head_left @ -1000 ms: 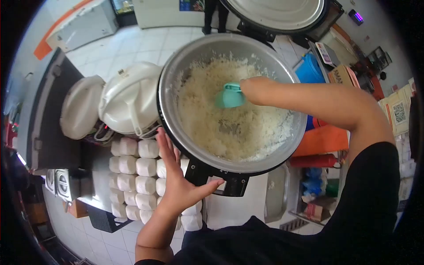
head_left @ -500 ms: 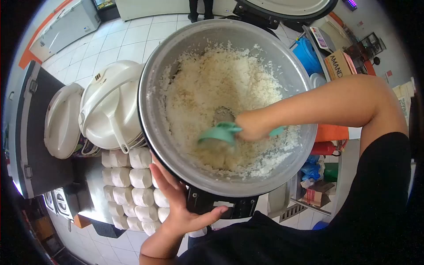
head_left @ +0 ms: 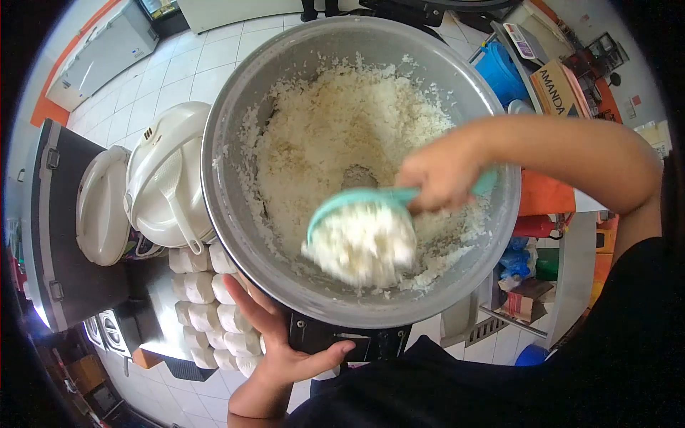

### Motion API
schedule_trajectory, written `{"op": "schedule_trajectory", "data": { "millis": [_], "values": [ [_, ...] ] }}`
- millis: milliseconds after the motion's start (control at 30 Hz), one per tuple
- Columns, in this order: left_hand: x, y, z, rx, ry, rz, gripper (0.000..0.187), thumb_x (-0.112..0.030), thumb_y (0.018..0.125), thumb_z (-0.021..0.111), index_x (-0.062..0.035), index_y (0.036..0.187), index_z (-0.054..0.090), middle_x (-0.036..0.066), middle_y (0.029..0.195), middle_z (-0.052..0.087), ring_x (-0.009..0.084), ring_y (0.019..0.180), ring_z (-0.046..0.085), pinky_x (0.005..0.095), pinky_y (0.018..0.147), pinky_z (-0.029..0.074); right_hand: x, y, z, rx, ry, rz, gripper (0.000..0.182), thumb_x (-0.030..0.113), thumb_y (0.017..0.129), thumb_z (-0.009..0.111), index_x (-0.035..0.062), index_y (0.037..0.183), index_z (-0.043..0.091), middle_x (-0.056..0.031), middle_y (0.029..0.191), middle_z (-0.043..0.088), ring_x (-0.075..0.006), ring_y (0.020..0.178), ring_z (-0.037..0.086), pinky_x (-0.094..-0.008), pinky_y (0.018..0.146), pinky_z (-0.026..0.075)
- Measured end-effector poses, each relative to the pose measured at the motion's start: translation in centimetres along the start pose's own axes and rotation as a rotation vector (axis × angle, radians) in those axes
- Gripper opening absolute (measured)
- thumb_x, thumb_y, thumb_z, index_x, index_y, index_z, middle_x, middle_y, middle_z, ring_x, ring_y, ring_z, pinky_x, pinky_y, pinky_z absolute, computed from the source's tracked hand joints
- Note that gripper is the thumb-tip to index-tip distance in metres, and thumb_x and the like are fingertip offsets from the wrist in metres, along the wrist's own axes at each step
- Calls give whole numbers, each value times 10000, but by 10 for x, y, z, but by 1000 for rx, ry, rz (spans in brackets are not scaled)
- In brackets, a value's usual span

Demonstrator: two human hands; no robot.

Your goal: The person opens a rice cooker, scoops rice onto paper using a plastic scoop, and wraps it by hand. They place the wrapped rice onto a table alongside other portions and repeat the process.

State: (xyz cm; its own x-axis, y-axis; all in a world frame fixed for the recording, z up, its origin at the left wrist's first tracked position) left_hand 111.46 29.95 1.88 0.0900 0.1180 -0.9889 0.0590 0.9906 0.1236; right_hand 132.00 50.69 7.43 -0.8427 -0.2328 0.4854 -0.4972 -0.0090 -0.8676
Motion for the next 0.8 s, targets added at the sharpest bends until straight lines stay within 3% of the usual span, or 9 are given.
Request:
{"op": "schedule_trajectory", "data": {
  "millis": [100,200,267,333,467,533,567,633,800],
  "values": [
    [0,-1,0,-2,-1,-21,1403,-126,662,824,-179,1361,-391,196,1532,-123,298,1405,105,437,1115,188,-10,28,-18,-545,-198,70,270,240,955,443,0,925,562,-162,699,604,-265,633,607,-356,582,507],
    [1,-1,0,-16,-11,-12,1399,-129,665,820,-175,1357,-396,199,1531,-129,302,1407,94,440,1116,185,-1,43,21,-711,-649,4,179,96,892,480,-26,987,570,-148,737,623,-254,691,640,-397,621,530],
    [1,0,-2,-10,0,-26,1399,-133,666,818,-173,1354,-399,200,1529,-136,303,1408,87,440,1116,183,9,34,19,-663,-557,-34,201,34,858,501,-31,1040,555,-184,795,636,-287,734,647,-410,638,529],
    [1,-4,-2,-4,-1,-44,1399,-136,667,817,-171,1352,-402,202,1528,-143,304,1409,80,441,1116,181,14,12,-5,-718,-164,153,223,127,944,396,-34,976,546,-224,793,622,-346,713,650,-408,620,536],
    [4,-1,-2,2,-6,-19,1402,-151,665,819,-166,1350,-404,203,1524,-162,306,1411,61,440,1117,171,-31,40,-29,-525,-478,367,256,145,916,422,-47,945,589,-208,757,631,-311,644,653,-398,577,546],
    [4,-1,-2,-6,-6,-17,1401,-156,665,819,-164,1350,-403,202,1523,-165,305,1412,57,439,1117,168,-35,62,-9,-194,-632,418,271,152,885,455,-53,942,624,-197,719,634,-294,585,645,-393,547,544],
    [4,-1,-1,-11,-15,-13,1401,-154,664,818,-162,1351,-402,202,1523,-167,305,1412,54,438,1117,167,-32,64,-3,-194,-636,421,271,152,885,455,-53,942,624,-197,719,634,-294,585,645,-393,547,544],
    [5,0,0,-11,-25,-9,1400,-152,664,818,-160,1352,-402,201,1523,-168,304,1413,52,438,1117,165,-29,66,11,-250,-160,386,267,139,879,469,-52,960,637,-197,708,636,-296,565,641,-387,551,552],
    [6,-2,-2,0,5,12,1395,-126,658,816,-156,1363,-387,202,1524,-169,299,1413,44,431,1119,157,6,53,34,-329,-239,222,256,151,882,491,-53,853,644,-218,692,629,-337,564,633,-422,538,519]
  ]
}}
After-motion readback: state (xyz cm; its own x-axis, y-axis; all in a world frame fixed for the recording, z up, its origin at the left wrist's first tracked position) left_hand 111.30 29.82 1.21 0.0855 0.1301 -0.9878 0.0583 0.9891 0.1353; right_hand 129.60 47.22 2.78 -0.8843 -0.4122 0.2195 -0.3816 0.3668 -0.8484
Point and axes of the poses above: each hand's wrist, its own y-axis towards the middle knuckle, its own z-axis out of the palm, x = y × z, the point moved 2 cm from there along y, towards the middle knuckle
